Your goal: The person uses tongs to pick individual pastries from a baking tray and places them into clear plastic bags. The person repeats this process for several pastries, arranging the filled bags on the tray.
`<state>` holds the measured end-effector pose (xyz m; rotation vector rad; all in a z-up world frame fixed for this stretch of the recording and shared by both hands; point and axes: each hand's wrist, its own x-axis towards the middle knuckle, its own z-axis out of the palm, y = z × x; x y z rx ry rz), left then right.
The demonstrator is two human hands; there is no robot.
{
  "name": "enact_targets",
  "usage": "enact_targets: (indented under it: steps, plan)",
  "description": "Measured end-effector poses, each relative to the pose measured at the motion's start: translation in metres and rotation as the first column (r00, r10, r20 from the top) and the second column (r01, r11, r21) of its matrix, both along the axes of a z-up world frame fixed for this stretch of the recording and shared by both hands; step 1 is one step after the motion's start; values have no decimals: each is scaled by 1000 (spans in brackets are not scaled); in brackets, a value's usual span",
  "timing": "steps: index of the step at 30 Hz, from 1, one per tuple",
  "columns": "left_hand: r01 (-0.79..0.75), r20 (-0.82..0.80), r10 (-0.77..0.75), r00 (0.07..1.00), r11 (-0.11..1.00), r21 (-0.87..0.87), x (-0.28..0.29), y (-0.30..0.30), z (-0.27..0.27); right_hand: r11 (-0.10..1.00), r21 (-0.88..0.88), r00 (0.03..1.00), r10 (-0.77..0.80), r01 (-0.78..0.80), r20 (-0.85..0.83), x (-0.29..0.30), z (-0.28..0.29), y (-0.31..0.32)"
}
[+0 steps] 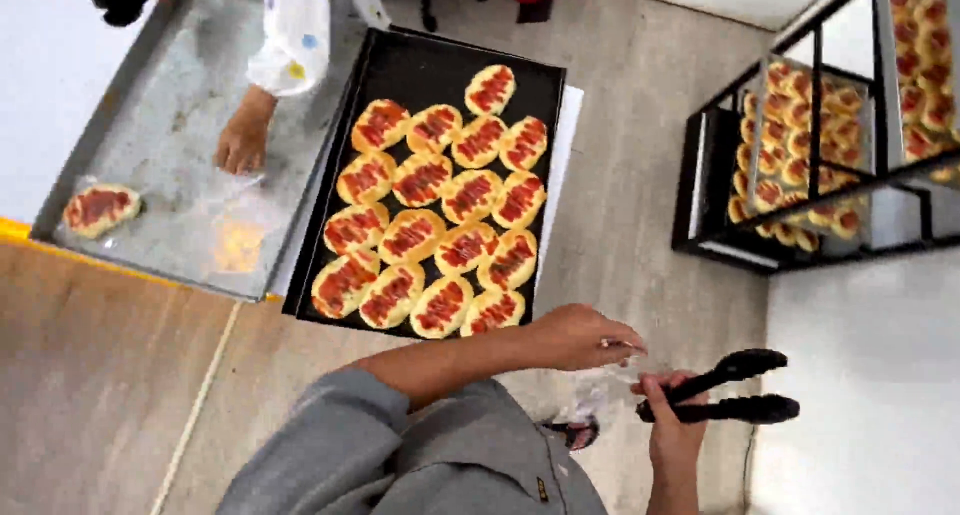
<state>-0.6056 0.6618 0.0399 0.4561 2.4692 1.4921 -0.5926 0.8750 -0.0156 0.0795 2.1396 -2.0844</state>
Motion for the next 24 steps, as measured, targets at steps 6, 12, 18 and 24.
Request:
enact_targets:
  steps: [6, 12, 18, 24]
  plan:
    - [-234, -8, 237, 972, 965, 117, -20, 39, 0, 968, 7, 961, 250, -251, -119, -64, 21, 35]
    - [-496, 92, 490, 867, 867, 53, -37, 117, 10, 901, -39, 901, 433, -431, 40, -117, 20, 105]
    - [-586, 137, 575, 807, 750, 307, -48, 164, -15, 881, -58, 878, 473, -470, 77, -139, 15, 140]
    - [-659, 90, 660, 746, 710, 247, -14, 122, -26, 687, 228, 675, 724, -690, -142, -174, 48, 87]
